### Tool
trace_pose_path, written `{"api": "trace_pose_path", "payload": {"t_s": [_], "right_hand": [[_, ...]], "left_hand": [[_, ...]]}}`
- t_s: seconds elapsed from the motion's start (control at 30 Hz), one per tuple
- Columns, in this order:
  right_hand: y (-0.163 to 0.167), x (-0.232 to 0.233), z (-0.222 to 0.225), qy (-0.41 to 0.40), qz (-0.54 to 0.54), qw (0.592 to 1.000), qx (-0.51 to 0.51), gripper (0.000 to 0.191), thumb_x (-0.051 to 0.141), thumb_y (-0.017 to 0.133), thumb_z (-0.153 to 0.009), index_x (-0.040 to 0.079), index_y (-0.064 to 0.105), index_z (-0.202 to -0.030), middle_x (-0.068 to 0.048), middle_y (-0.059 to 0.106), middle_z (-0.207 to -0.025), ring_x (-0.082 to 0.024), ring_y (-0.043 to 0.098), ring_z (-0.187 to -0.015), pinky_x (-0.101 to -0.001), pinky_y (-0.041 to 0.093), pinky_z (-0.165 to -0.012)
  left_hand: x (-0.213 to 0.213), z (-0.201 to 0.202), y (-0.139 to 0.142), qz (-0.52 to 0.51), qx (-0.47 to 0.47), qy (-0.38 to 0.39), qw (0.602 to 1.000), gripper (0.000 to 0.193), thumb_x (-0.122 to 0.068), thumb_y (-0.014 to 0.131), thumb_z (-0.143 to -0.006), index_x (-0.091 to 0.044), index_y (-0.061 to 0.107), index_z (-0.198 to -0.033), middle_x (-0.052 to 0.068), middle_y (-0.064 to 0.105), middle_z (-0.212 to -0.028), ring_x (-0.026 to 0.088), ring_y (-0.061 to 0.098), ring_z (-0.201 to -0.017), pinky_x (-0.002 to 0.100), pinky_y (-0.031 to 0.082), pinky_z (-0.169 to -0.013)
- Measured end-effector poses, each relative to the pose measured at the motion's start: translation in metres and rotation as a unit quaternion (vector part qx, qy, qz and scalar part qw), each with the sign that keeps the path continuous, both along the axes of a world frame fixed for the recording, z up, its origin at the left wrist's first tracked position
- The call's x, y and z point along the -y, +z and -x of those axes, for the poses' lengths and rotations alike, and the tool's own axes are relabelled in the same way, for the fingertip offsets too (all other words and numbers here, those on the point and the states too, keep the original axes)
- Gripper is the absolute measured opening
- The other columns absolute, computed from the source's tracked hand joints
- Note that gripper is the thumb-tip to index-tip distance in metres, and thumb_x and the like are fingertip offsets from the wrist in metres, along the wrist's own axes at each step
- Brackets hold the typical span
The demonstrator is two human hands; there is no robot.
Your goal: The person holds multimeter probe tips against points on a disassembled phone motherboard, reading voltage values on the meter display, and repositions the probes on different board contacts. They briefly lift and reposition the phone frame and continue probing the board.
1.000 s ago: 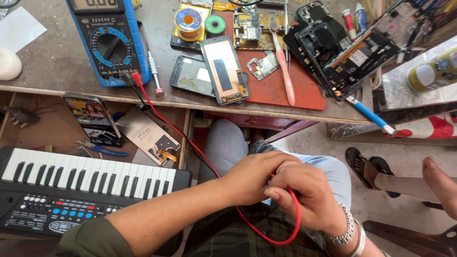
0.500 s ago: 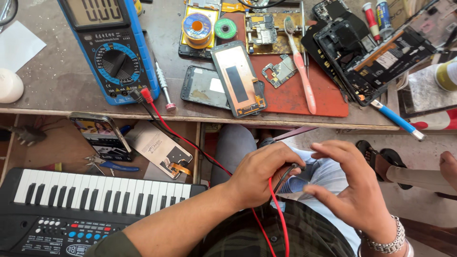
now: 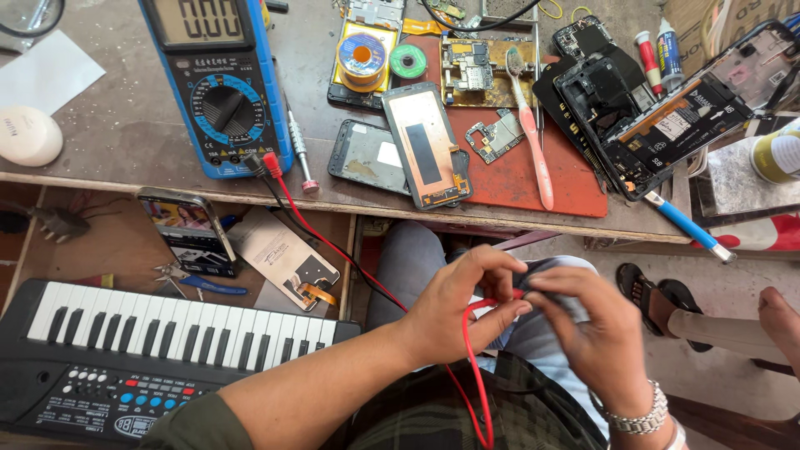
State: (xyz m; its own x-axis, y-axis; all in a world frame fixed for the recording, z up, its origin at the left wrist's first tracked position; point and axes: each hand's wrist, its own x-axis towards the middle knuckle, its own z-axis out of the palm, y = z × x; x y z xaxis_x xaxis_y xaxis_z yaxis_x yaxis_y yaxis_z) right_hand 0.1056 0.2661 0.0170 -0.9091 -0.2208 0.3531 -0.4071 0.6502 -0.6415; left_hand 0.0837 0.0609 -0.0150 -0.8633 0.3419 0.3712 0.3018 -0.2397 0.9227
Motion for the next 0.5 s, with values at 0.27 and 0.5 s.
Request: {"api": "trace_pose_path", "payload": {"t_s": [0.27, 0.5], "right_hand": [[-0.002, -0.01, -0.032, -0.117, 0.12, 0.982, -0.084, 0.021, 0.003, 0.077, -0.096, 0.0, 0.07, -0.115, -0.011, 0.056, -0.113, -0.017, 0.065, -0.094, -0.0273, 0.056, -0.082], [-0.007, -0.01, -0.014, -0.029, 0.306, 0.951, -0.033, 0.035, 0.021, 0.057, -0.114, -0.003, 0.058, -0.138, -0.013, 0.065, -0.114, -0.022, 0.072, -0.101, -0.0372, 0.061, -0.096]], "left_hand": [[0.0, -0.005, 0.004, 0.007, -0.126, 0.021, 0.992, 0.029, 0.01, 0.07, -0.091, -0.008, 0.062, -0.112, 0.008, 0.06, -0.114, 0.024, 0.065, -0.107, 0.033, 0.056, -0.096], [0.005, -0.005, 0.021, 0.004, -0.114, 0.021, 0.993, 0.028, 0.009, 0.068, -0.097, -0.006, 0.07, -0.12, 0.012, 0.073, -0.124, 0.026, 0.072, -0.115, 0.035, 0.059, -0.098]]}}
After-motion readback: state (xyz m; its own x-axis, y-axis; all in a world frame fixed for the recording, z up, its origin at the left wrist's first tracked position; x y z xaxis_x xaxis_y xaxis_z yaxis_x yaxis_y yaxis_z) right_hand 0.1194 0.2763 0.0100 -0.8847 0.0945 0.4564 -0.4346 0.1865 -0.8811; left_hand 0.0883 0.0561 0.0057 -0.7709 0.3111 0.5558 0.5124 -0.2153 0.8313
